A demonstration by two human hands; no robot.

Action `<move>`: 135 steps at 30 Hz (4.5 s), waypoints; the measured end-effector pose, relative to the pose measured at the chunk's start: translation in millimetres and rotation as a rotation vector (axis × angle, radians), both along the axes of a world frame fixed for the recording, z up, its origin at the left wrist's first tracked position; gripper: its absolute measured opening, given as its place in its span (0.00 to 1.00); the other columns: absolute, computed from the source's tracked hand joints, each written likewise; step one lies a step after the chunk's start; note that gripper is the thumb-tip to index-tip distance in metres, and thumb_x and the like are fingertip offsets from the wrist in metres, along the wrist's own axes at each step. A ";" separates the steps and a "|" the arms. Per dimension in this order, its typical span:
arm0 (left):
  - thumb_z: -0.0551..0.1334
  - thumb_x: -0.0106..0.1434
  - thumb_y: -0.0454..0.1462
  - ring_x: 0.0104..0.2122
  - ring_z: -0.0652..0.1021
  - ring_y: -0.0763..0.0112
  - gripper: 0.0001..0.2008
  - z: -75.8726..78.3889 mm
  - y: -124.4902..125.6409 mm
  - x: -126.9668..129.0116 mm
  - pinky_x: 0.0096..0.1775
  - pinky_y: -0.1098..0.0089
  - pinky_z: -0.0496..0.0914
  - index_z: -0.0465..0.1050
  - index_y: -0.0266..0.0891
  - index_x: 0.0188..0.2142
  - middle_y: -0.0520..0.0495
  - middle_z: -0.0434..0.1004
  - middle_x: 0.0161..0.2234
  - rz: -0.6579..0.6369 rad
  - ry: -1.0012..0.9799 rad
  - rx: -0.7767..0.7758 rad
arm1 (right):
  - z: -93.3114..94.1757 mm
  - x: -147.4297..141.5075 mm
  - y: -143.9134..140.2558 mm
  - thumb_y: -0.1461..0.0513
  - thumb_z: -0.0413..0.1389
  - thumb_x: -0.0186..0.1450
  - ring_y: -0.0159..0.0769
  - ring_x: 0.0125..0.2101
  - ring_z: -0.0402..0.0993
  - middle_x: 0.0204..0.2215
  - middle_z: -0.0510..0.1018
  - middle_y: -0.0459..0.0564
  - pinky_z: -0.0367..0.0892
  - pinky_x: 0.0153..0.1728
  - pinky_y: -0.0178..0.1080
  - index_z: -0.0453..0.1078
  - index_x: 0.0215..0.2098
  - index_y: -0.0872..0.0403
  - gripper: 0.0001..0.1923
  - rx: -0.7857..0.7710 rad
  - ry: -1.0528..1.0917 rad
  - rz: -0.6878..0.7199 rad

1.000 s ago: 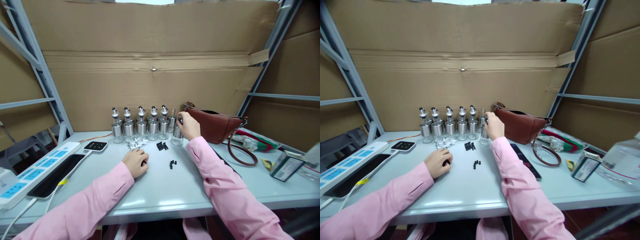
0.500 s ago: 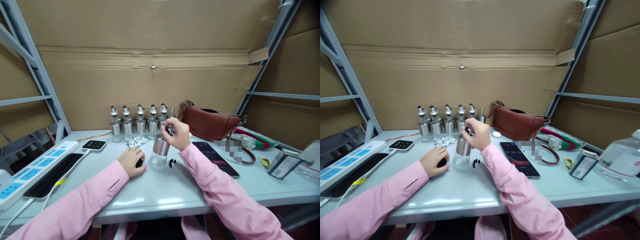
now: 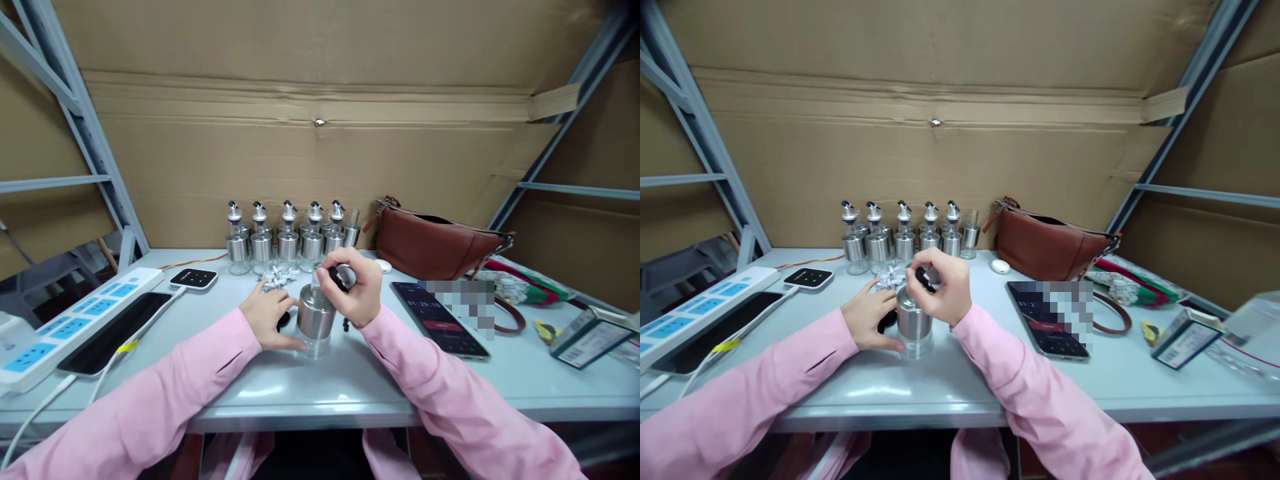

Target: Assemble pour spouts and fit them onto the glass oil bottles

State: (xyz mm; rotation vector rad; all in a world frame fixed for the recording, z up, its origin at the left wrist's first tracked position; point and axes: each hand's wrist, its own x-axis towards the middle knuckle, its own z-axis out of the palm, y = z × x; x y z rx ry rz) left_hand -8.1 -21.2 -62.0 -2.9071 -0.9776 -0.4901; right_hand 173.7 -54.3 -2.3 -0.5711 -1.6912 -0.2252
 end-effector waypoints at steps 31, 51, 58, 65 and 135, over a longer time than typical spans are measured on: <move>0.64 0.48 0.53 0.47 0.72 0.53 0.30 0.2 -13.7 14.5 0.57 0.47 0.49 0.64 0.38 0.46 0.43 0.75 0.41 -0.099 -0.356 -0.203 | 15.2 -4.7 -0.5 0.59 0.54 0.61 0.32 0.32 0.74 0.30 0.68 0.42 0.72 0.35 0.40 0.58 0.44 0.44 0.13 -0.506 0.312 0.648; 0.61 0.52 0.56 0.44 0.73 0.53 0.32 -0.8 -12.6 11.3 0.57 0.47 0.50 0.61 0.37 0.49 0.42 0.76 0.41 -0.105 -0.307 -0.207 | 12.9 -4.4 -6.0 0.58 0.53 0.62 0.35 0.37 0.77 0.33 0.76 0.45 0.70 0.39 0.41 0.56 0.39 0.49 0.10 -0.590 0.212 0.629; 0.61 0.52 0.56 0.45 0.73 0.54 0.30 -0.5 -12.8 11.5 0.57 0.47 0.50 0.62 0.39 0.47 0.43 0.76 0.41 -0.096 -0.288 -0.218 | 12.6 -3.5 -5.7 0.58 0.54 0.62 0.35 0.38 0.77 0.34 0.76 0.45 0.70 0.39 0.41 0.56 0.38 0.49 0.10 -0.599 0.216 0.622; 0.61 0.52 0.55 0.44 0.74 0.54 0.30 -2.7 -11.6 11.7 0.57 0.47 0.50 0.62 0.37 0.46 0.42 0.75 0.42 -0.104 -0.298 -0.214 | 14.0 0.0 -6.1 0.60 0.55 0.61 0.34 0.38 0.77 0.34 0.77 0.45 0.70 0.36 0.38 0.57 0.38 0.50 0.11 -0.621 0.172 0.639; 0.49 0.65 0.44 0.35 0.75 0.71 0.16 0.4 -15.0 11.2 0.58 0.53 0.48 0.58 0.42 0.50 0.53 0.75 0.33 -0.164 -0.228 -0.263 | -27.3 102.3 74.2 0.59 0.45 0.64 0.59 0.59 0.51 0.63 0.40 0.74 0.55 0.53 0.54 0.31 0.63 0.71 0.39 -0.961 -0.261 -0.770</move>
